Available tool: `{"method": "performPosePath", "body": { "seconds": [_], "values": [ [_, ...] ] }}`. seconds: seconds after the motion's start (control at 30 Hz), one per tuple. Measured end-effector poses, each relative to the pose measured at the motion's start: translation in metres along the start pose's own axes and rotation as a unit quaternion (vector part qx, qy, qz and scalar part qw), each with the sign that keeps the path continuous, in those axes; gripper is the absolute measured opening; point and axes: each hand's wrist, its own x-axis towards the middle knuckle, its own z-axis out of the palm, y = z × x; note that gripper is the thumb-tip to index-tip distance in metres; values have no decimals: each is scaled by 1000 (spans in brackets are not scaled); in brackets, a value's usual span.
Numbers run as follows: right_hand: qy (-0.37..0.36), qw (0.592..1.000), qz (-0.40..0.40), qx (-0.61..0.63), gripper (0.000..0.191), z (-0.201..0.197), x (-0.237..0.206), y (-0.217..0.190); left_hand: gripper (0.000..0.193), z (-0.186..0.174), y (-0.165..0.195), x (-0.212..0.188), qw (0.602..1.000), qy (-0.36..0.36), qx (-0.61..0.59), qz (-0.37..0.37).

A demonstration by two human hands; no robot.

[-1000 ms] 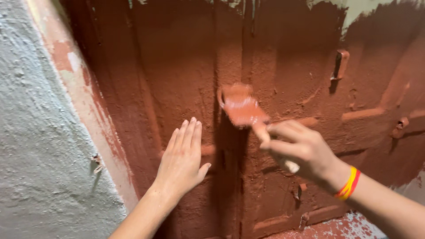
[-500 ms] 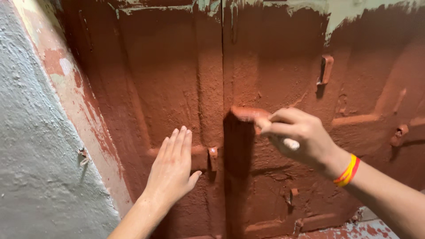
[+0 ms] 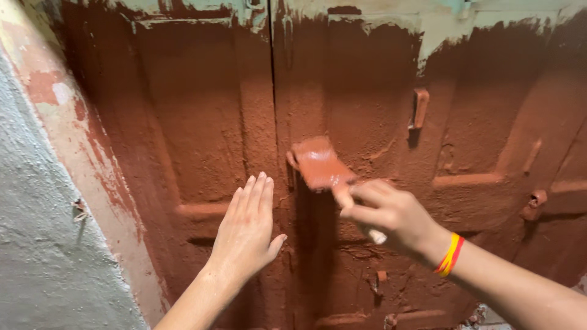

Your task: The person paints a pair of wooden doors with reddish-brown paint using a brush. They apply paint to the panels and edges, working methodically across the surface.

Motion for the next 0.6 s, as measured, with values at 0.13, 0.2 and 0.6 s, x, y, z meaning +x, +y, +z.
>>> {"method": "performPosePath", "body": {
  "seconds": [0.13,0.2,0.6],
  "values": [
    [-113,992,-3,63,36,16,-29,-13,106,4,17,4,1000,-6,6,0],
    [-139,987,0,86,39,20,-38,-18,107,5,20,6,1000,-10,6,3],
    [0,999,5,38,29,20,12,-14,109,-7,-4,7,1000,2,5,30]
  ]
}}
